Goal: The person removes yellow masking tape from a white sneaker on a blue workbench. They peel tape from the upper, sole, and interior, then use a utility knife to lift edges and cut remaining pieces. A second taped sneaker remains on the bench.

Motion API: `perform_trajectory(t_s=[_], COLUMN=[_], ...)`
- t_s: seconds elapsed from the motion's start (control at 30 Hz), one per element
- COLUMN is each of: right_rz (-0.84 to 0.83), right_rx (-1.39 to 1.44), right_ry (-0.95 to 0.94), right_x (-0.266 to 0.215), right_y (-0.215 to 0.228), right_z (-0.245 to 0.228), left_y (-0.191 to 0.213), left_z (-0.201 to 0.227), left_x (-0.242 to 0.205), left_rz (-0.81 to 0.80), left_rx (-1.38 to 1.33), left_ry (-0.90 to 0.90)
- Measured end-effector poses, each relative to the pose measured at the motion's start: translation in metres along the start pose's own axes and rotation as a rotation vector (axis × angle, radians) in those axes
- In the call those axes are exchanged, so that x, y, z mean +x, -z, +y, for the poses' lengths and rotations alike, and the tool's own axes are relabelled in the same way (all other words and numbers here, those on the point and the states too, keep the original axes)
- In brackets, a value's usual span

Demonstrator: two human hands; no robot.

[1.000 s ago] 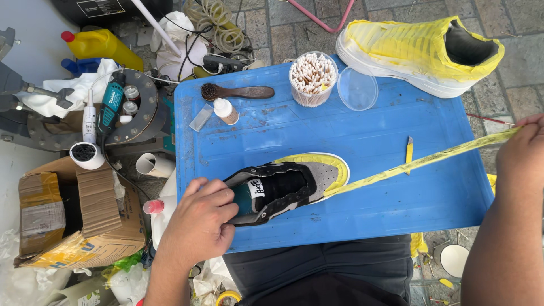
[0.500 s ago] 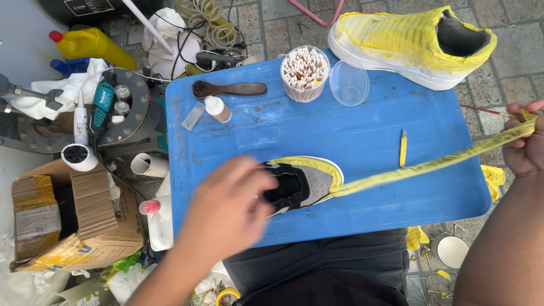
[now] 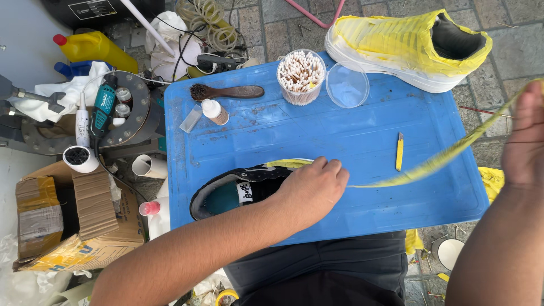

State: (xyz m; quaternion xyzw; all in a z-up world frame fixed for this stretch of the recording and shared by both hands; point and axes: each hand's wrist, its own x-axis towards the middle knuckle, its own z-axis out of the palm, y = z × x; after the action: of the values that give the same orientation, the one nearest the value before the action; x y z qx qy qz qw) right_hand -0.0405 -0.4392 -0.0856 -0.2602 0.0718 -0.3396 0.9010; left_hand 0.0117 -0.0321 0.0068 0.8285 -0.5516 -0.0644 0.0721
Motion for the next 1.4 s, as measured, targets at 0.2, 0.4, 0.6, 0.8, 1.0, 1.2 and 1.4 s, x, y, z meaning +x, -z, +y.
perform_trajectory(t_s=[0.2,0.4,0.6,0.8,1.0,1.2,1.4], right_rz=[-0.570,-1.052,-1.101,-1.177,-1.108,-1.226,-1.218], right_rx=[-0.598,-1.223,-1.432,-1.403,-1.346,-1.271,-1.033], right_ry=[-0.038,0.056,0.089,0.170,-0.012,-0.195,-0.513], right_x=[-0.078,-0.118,-0.118,-0.104,-0.099,-0.099,-0.089], right_y=[-0.075,-0.153,-0.187,-0.191,-0.190,-0.185,-0.184], right_z=[0.055,0.085,0.107,0.124,0.136,0.161,0.179], left_y=[-0.004,-0.006,-0.012,-0.004,0.005,0.004,0.026], left_z=[-0.019,-0.030,-0.032,-0.032,-0.032,-0.036,-0.036], left_x=[0.007,0.005,0.002,0.003,0.002,0.000,-0.007], left_rz=[0.134,0.228,0.365,0.459,0.506,0.829,0.800], left_rx=[-0.456,-0.718,-0.734,-0.987,-0.892,-1.054,-0.929], left_ry=[0.249,0.487,0.562,0.657,0.632,0.431,0.384])
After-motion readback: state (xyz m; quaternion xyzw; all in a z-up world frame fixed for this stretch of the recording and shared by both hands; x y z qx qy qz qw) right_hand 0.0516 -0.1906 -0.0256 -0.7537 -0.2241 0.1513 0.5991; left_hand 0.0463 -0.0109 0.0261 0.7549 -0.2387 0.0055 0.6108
